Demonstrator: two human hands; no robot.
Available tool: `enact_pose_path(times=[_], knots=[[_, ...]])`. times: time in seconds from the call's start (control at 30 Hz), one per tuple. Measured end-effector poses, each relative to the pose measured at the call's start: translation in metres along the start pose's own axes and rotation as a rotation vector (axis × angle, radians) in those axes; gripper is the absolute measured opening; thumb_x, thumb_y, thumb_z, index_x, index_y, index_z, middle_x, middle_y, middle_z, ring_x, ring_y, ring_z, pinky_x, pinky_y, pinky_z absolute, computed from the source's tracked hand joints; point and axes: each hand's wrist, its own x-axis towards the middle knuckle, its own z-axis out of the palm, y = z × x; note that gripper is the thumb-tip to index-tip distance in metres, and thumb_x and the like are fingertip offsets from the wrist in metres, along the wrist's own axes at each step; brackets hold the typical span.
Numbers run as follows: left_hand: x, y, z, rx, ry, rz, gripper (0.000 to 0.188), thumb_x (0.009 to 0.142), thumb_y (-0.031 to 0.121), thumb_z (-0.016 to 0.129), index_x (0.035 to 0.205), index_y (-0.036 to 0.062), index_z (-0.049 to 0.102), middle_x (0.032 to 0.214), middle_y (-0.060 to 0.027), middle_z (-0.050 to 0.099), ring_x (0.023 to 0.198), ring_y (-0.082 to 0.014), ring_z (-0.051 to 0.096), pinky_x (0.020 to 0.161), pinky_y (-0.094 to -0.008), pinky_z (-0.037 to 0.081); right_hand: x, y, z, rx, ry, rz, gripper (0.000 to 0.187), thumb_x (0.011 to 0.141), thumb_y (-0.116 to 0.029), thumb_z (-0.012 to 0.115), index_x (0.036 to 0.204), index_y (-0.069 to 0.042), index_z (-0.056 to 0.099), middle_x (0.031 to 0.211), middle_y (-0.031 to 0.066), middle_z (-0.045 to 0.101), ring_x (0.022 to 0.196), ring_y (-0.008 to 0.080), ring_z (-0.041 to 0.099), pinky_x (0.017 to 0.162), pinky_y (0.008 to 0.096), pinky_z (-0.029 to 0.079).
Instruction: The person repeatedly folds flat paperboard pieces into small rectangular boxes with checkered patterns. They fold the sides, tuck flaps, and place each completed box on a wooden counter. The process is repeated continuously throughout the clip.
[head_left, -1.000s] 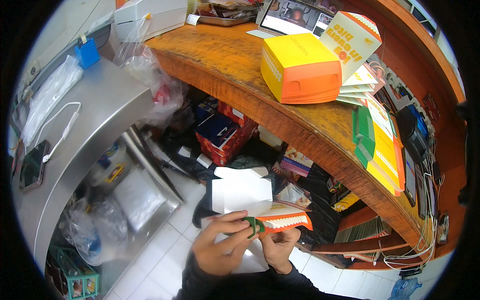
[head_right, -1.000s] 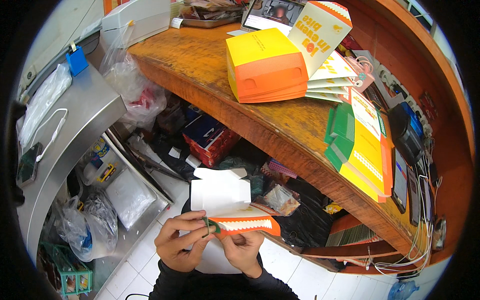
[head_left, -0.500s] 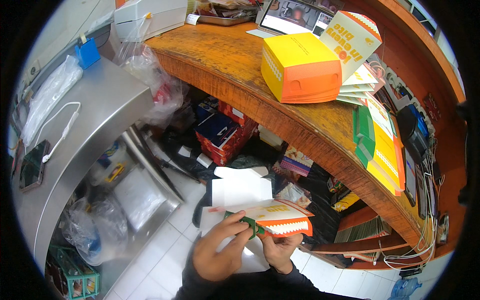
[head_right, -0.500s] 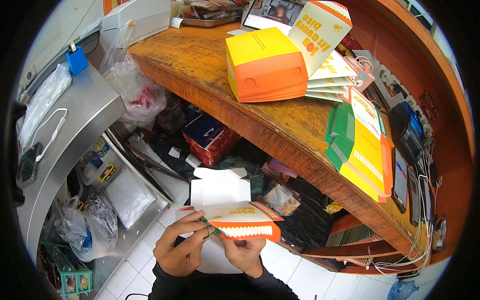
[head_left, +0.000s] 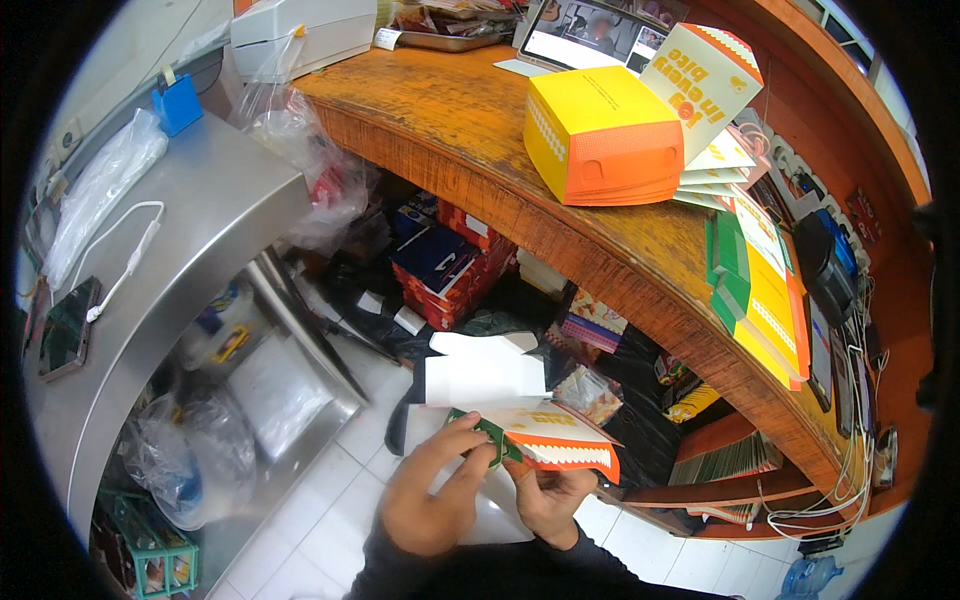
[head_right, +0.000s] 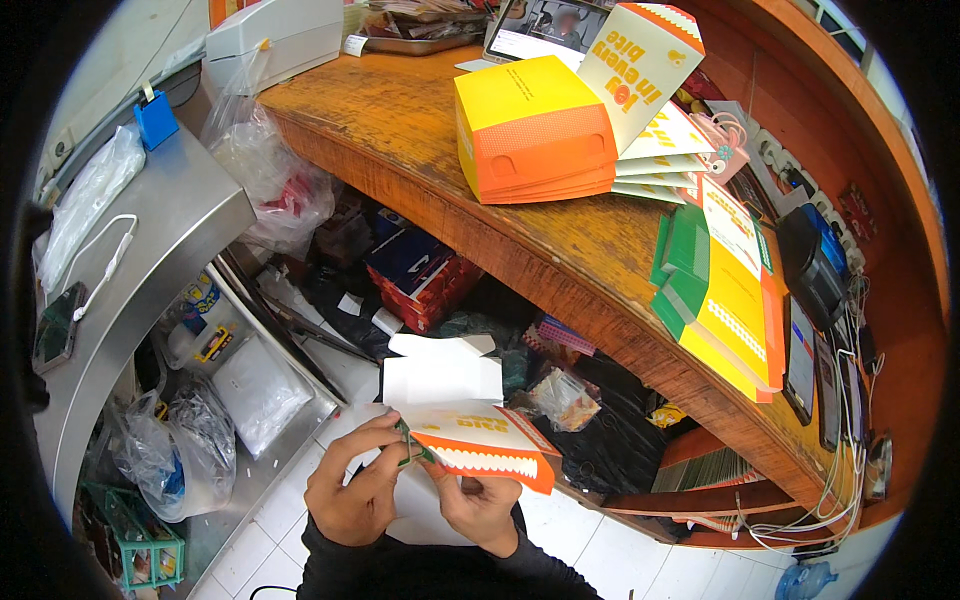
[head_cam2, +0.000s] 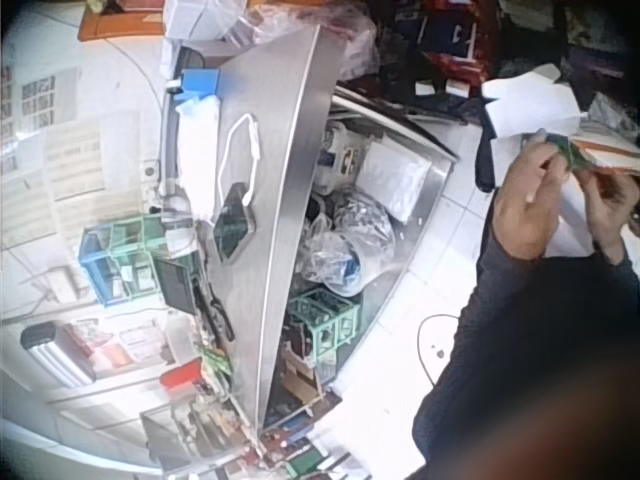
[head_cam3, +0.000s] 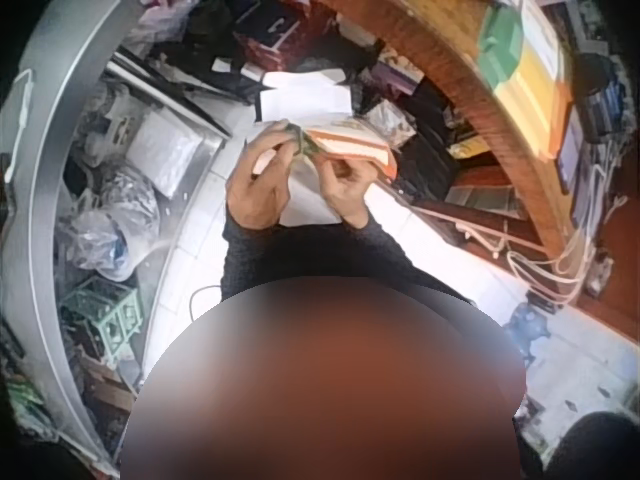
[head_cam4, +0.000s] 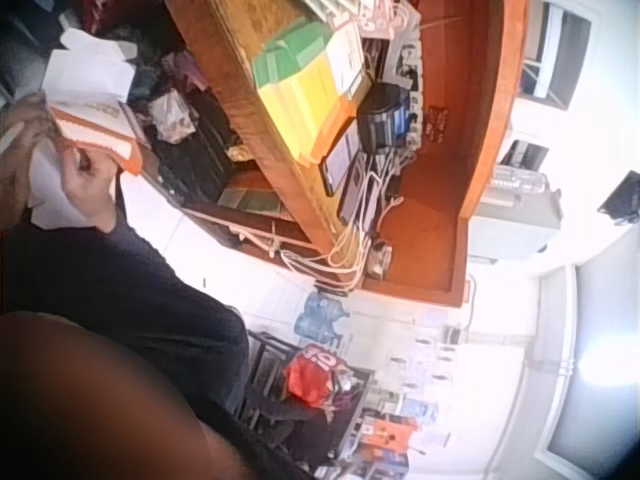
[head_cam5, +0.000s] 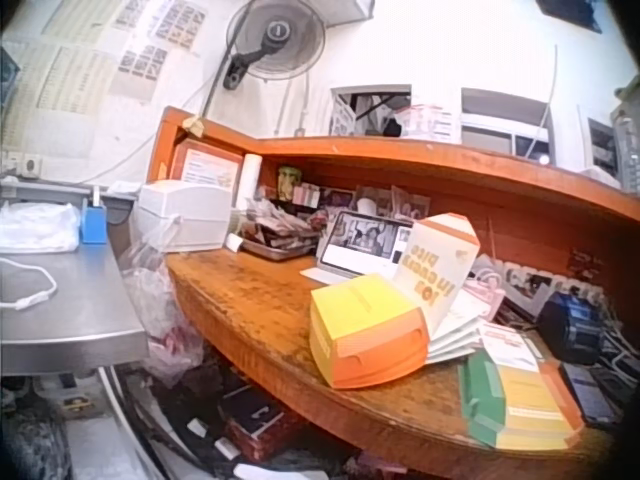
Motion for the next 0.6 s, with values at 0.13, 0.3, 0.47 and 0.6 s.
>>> enact_pose_path(times=[0.13,0.3,0.47,0.6], knots=[[-0.001,-0.002,0.004,-0.106,0.077,-0.010,0.024,0.074,-0.006,0.071,0.096,0.0028,0.069,0.103,-0.0127,0.064,0.100,-0.0303,0.067,0.085,-0.0364,0.055,0.005,-0.004,0.008,0.016,0.048,-0.135,0.026,0.075,0.008,0.070,0.101,0.010,0.065,0.104,0.0192,0.065,0.093,0.0219,0.065,0.082,0.0298,0.051],[-0.001,0.000,0.006,-0.084,0.064,-0.018,0.014,0.073,-0.003,0.073,0.086,0.0032,0.072,0.095,-0.0116,0.065,0.095,-0.0281,0.069,0.078,-0.0340,0.057,0.013,-0.001,0.009,0.136,0.142,-0.153,0.031,0.069,0.009,0.068,0.099,0.012,0.061,0.099,0.0203,0.067,0.090,0.0200,0.066,0.081,0.0295,0.052],[-0.003,-0.001,0.005,-0.110,-0.017,0.021,0.018,0.073,-0.003,0.073,0.089,0.0039,0.070,0.097,-0.0114,0.065,0.097,-0.0288,0.068,0.079,-0.0345,0.057,0.020,0.003,0.003,0.206,0.218,-0.159,0.025,0.071,0.012,0.064,0.095,0.008,0.056,0.094,0.0183,0.066,0.086,0.0164,0.065,0.077,0.0274,0.053],[-0.002,-0.003,0.005,-0.132,-0.039,0.073,0.028,0.071,-0.006,0.074,0.097,0.0054,0.068,0.101,-0.0113,0.065,0.099,-0.0291,0.067,0.080,-0.0356,0.055,0.025,0.004,-0.003,0.096,0.202,-0.113,0.024,0.070,0.012,0.066,0.091,0.006,0.058,0.088,0.0120,0.067,0.080,0.0112,0.064,0.074,0.0248,0.052]])
